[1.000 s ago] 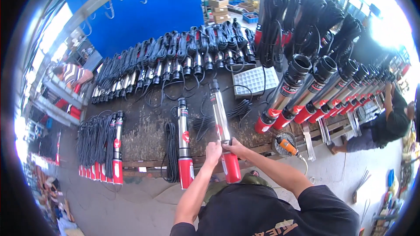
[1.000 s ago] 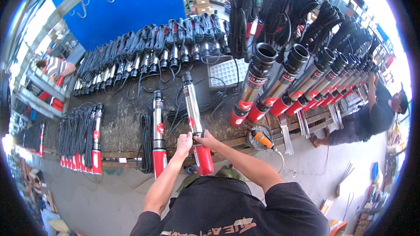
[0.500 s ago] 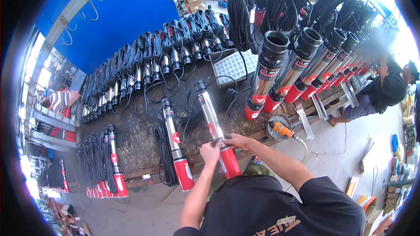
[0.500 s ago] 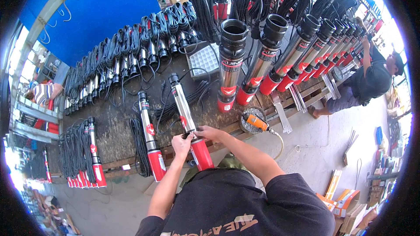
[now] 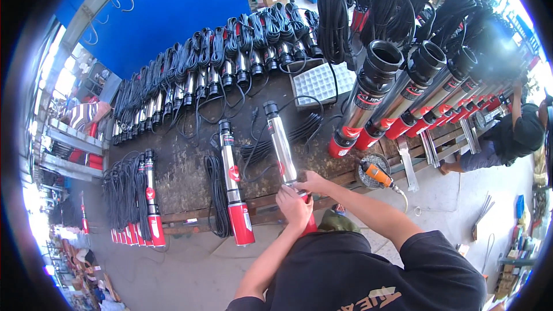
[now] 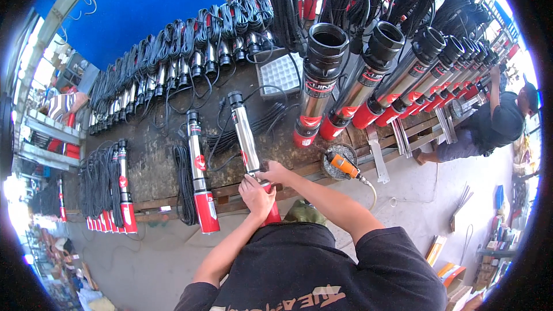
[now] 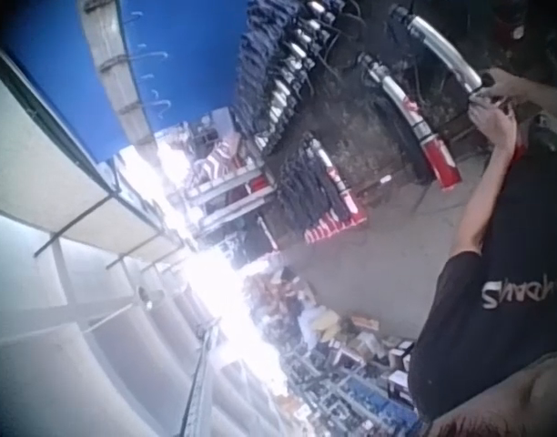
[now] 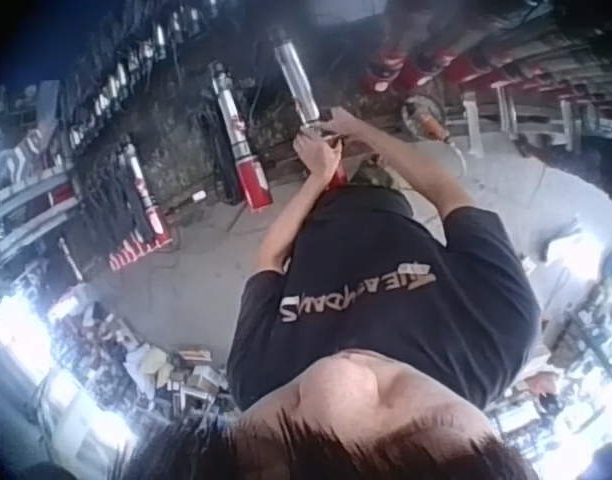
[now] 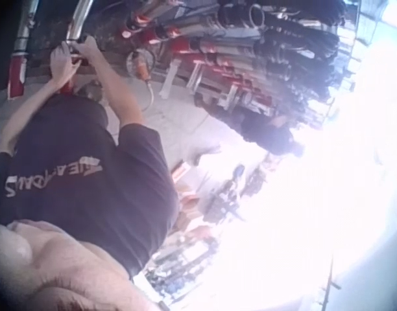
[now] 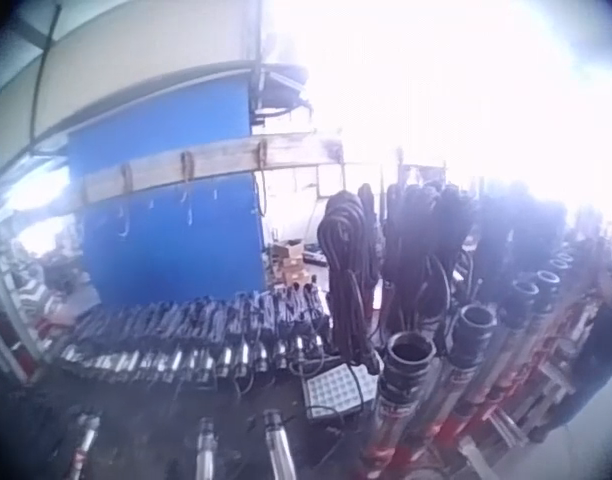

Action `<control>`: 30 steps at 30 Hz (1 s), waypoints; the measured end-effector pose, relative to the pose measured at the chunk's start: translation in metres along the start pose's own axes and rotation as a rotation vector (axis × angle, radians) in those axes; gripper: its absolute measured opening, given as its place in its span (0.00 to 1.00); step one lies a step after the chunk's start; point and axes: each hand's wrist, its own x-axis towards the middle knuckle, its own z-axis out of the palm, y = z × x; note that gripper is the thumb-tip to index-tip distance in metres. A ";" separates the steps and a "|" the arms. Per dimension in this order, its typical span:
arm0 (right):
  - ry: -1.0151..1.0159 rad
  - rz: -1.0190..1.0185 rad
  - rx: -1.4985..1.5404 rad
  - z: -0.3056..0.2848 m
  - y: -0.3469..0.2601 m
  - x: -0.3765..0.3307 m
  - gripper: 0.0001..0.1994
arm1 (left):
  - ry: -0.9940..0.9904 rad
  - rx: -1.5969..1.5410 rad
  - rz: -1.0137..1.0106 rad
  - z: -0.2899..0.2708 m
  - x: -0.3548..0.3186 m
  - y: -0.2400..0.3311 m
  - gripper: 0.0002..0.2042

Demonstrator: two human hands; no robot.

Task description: The person assembles industrial water pumps by fitting internal components into the cylindrical housings and using a pneumatic screwdriver to secure screws into the assembly.

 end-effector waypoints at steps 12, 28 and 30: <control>-0.001 -0.170 0.102 -0.015 0.016 -0.007 0.22 | -0.380 0.056 -0.004 -0.022 0.038 0.008 0.31; 0.372 -0.177 -1.090 -0.139 0.021 -0.130 0.07 | -0.396 -0.661 -0.699 0.004 0.063 0.008 0.40; 0.229 -0.317 -1.231 -0.156 0.043 -0.148 0.09 | -0.398 -0.592 -0.661 0.010 0.063 0.013 0.41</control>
